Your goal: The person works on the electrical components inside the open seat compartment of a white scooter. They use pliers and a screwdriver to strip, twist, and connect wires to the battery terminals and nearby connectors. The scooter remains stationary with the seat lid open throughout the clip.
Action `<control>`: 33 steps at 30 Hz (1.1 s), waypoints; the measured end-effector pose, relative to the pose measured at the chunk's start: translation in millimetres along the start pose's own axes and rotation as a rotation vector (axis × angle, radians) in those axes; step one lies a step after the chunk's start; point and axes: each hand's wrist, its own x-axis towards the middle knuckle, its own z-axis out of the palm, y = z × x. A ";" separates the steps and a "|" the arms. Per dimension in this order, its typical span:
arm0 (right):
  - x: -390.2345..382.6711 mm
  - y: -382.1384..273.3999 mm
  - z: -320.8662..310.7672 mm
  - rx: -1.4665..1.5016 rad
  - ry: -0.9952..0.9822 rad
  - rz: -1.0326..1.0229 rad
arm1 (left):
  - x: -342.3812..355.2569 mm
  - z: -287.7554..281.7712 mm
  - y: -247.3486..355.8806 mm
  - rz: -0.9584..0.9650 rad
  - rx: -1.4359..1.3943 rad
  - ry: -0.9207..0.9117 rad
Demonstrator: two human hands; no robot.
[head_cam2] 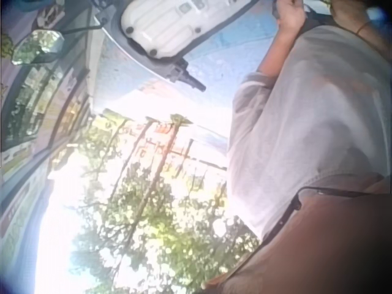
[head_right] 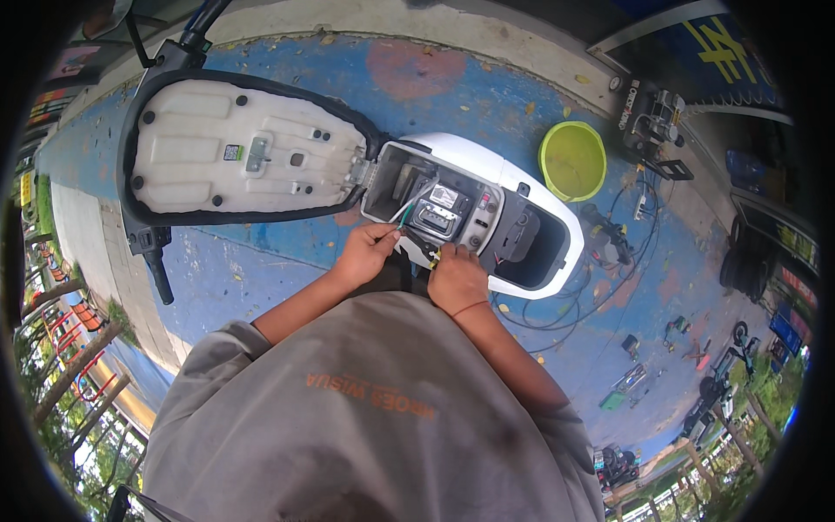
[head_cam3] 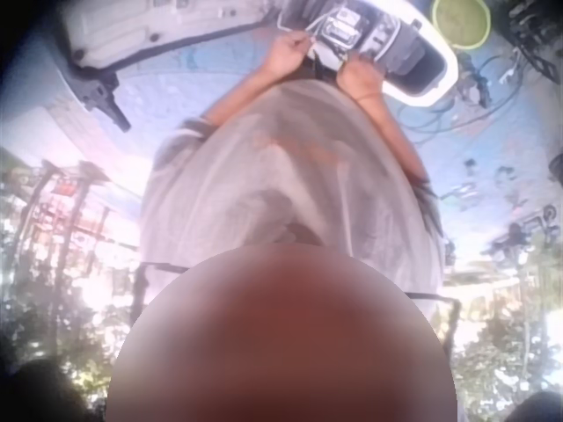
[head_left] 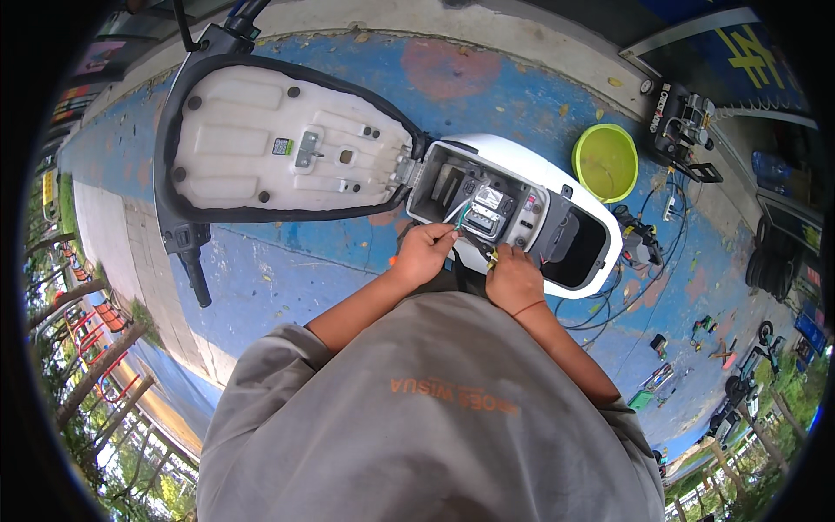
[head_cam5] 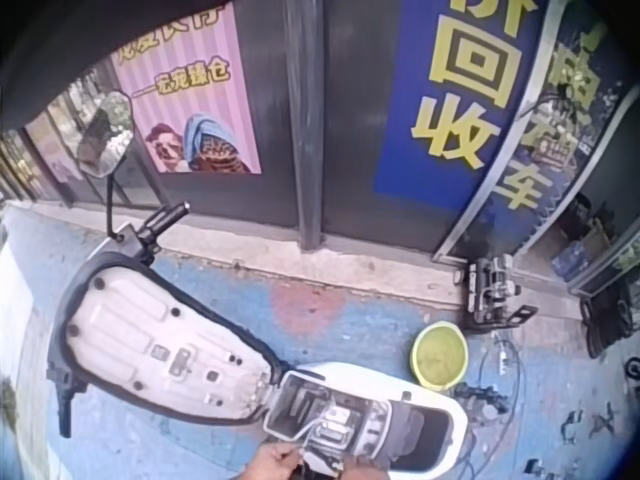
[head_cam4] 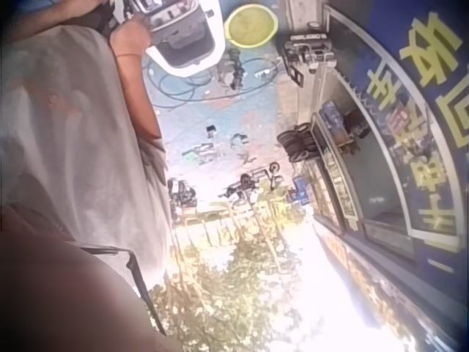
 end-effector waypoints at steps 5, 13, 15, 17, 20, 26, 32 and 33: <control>2.1 0.7 3.1 0.009 0.000 -0.007 | 0.3 2.6 -5.9 0.053 0.006 0.016; 4.6 -0.8 -1.3 0.050 -0.014 -0.003 | 2.6 0.4 -3.0 0.031 -0.016 -0.012; 5.2 -1.9 -4.2 0.088 -0.033 0.013 | 3.3 1.4 -3.6 0.040 -0.043 -0.004; 6.6 -3.3 -8.1 0.142 -0.074 0.047 | 4.7 0.2 -4.0 0.030 -0.065 -0.017; 6.1 -1.7 -6.5 0.099 -0.028 0.014 | 4.7 -0.6 -3.1 0.035 -0.040 -0.010; 4.1 -0.4 -5.3 -0.120 0.146 -0.166 | 4.1 3.0 -6.0 0.045 -0.007 0.026; 7.5 -0.7 -2.6 -0.071 0.024 -0.069 | 6.7 1.1 9.9 0.218 0.252 0.085; 7.6 -1.1 -2.4 -0.069 0.029 -0.071 | 6.8 0.2 12.0 0.251 0.290 0.094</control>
